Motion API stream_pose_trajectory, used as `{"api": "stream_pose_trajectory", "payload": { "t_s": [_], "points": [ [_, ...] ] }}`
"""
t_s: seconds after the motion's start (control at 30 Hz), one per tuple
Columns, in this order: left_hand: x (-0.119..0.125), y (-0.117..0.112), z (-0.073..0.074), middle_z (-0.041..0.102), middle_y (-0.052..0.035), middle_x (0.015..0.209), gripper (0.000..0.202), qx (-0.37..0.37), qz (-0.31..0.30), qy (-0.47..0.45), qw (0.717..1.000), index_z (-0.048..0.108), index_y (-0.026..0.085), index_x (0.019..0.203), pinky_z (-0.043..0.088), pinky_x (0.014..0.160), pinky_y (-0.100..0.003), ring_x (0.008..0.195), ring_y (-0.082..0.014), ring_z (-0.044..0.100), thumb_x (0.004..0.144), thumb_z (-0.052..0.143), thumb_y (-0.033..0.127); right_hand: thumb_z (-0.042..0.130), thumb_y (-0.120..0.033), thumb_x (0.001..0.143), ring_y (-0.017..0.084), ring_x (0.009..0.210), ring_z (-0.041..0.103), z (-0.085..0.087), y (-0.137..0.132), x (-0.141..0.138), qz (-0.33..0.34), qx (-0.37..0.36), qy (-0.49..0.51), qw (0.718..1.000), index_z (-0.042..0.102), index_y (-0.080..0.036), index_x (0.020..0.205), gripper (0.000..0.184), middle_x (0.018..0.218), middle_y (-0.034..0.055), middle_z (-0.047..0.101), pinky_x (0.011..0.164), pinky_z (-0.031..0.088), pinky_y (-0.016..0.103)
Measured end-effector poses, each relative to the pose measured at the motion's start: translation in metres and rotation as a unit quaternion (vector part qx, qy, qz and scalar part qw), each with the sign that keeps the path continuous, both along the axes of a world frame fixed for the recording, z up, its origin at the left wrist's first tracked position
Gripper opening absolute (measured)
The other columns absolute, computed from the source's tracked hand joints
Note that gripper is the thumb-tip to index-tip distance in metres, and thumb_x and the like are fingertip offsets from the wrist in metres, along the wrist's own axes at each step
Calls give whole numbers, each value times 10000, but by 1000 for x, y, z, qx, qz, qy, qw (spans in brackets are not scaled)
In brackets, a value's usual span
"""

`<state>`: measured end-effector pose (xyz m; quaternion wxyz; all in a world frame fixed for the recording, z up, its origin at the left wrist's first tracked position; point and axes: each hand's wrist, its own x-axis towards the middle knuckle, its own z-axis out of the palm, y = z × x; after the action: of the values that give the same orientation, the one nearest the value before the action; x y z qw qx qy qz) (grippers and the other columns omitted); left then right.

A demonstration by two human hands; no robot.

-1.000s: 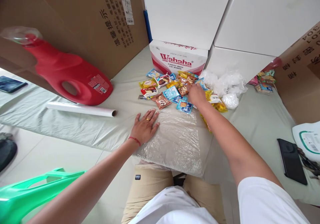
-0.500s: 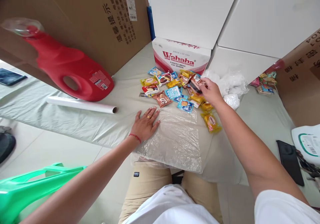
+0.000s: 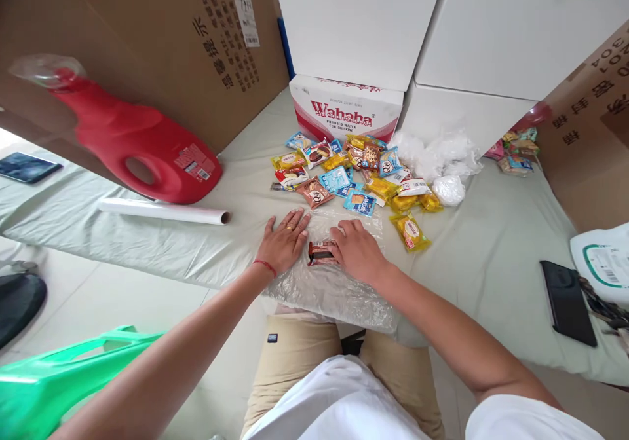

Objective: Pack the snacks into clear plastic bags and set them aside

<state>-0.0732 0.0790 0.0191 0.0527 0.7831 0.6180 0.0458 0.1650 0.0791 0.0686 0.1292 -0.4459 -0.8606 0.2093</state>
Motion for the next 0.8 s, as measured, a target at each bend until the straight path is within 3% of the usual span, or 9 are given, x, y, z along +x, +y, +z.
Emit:
{"api": "stream_pose_trajectory", "payload": {
  "t_s": [0.1,0.2,0.3,0.53,0.6,0.67,0.73,0.8],
  "points": [
    [0,0,1,278,-32,1688,574,-3,-2,5,1000,330,269,1602,193,1237,-651,1560,-252,281,1064,181,401,607,-414,972,356,1341,445,-8,-13,0,32,67,2,997,593,-187,1378,465,1400,161,582,1126,393,557],
    [1,0,2,274,-28,1688,574,-10,-1,11,1000,330,268,1602,196,1237,-653,1561,-249,279,1064,187,409,722,-349,895,346,1372,413,-20,-17,-3,65,54,5,996,567,-212,1407,552,1368,133,591,1163,363,551],
    [2,0,3,266,-25,1690,574,-9,4,11,1000,325,269,1604,189,1242,-647,1565,-244,269,1065,186,407,726,-230,868,333,1309,450,-28,-15,-9,39,50,7,998,594,-212,1373,523,1285,138,600,1129,398,542],
    [1,-1,1,269,-38,1690,575,-1,-3,-2,1000,320,262,1607,166,1249,-645,1564,-245,270,1066,167,382,759,-321,860,324,1286,463,-32,-10,-10,40,33,14,999,592,-201,1381,560,1280,138,596,1122,400,517],
    [0,-1,0,272,-43,1690,577,2,-3,-9,1000,317,260,1609,164,1249,-652,1561,-253,277,1065,171,388,718,-422,894,308,1274,502,-24,5,-2,48,12,29,998,595,-186,1378,553,1341,148,591,1105,421,476],
    [-1,-1,-1,279,-46,1688,574,6,-3,-16,1000,318,272,1609,158,1249,-654,1558,-261,284,1065,186,396,594,-454,970,278,1191,579,-9,34,10,0,3,43,999,618,-181,1341,461,1322,146,625,1043,465,422],
    [-1,-1,-2,290,-47,1684,570,10,-5,-21,1000,324,283,1607,154,1250,-653,1556,-264,289,1064,194,399,492,-388,1010,270,1030,641,9,77,23,-116,19,13,993,670,-186,1246,358,1166,135,694,941,497,402],
    [-2,0,-3,298,-47,1681,569,12,-6,-25,1000,330,286,1605,156,1249,-655,1554,-266,295,1063,196,395,495,-326,989,313,1016,631,26,127,34,-226,63,-52,971,701,-180,1189,322,1084,151,708,912,485,428]
  ]
}}
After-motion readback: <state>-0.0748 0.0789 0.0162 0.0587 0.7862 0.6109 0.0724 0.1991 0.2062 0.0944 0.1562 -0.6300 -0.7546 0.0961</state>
